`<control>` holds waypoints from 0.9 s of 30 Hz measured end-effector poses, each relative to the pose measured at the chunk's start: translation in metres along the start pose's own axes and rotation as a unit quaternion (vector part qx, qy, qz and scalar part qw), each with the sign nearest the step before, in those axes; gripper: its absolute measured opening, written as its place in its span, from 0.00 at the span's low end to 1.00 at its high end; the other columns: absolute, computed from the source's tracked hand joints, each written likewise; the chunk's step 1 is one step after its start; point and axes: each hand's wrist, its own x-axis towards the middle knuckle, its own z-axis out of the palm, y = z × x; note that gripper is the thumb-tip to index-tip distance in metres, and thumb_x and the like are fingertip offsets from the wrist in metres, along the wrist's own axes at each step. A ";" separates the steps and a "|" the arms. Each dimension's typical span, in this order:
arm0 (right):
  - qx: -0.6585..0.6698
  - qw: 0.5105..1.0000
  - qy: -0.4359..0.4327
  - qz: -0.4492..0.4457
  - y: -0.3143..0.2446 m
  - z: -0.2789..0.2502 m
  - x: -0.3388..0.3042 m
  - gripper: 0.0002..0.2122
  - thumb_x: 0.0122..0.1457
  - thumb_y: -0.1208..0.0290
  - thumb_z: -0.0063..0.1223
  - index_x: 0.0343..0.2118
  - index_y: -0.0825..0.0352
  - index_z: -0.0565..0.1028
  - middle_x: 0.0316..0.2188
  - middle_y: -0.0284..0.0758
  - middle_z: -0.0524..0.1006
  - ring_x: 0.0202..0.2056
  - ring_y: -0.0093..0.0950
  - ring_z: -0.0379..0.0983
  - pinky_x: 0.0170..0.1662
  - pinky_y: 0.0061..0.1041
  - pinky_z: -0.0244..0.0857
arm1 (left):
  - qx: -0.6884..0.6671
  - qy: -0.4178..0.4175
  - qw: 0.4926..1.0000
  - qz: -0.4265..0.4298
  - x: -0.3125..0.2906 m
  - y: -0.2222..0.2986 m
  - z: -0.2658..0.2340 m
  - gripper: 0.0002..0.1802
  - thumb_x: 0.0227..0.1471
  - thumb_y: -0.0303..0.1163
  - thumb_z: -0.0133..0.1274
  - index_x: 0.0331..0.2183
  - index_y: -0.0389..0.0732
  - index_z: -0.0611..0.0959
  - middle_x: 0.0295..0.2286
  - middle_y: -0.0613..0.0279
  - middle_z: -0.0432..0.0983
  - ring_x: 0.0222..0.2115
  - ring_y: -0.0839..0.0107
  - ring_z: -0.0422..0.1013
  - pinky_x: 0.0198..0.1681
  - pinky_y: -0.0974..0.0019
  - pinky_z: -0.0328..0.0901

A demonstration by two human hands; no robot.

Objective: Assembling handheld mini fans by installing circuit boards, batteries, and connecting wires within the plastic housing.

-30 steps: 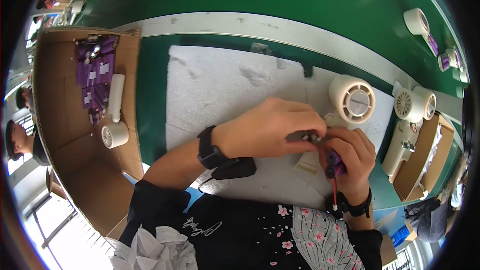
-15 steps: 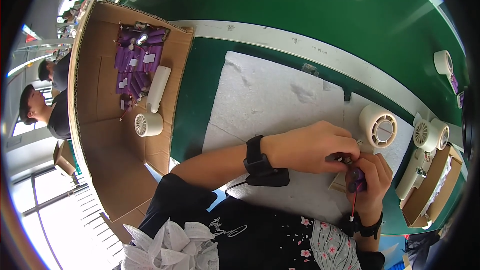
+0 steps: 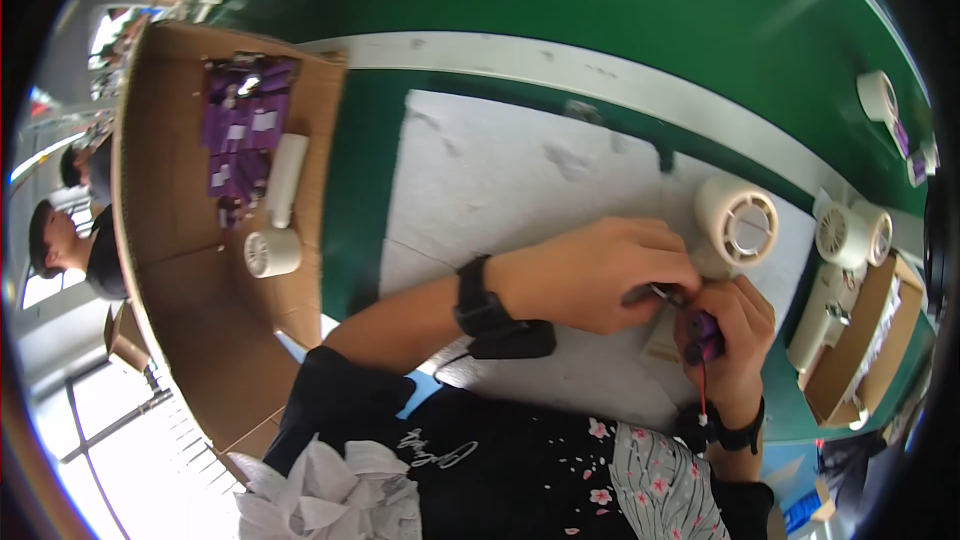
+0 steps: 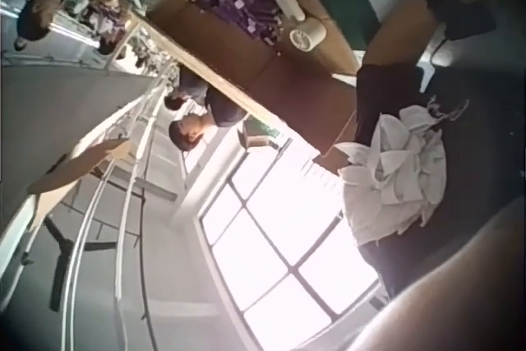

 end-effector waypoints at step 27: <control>-0.002 1.000 -0.004 0.024 -0.001 0.000 0.000 0.13 0.32 0.82 0.59 0.25 0.67 0.71 0.19 0.34 0.70 0.20 0.32 0.66 0.23 0.26 0.59 | 0.001 0.058 0.998 -0.009 -0.002 0.002 0.010 0.13 0.37 0.17 0.60 0.28 0.44 0.81 0.33 0.59 0.76 0.29 0.62 0.75 0.30 0.66 0.69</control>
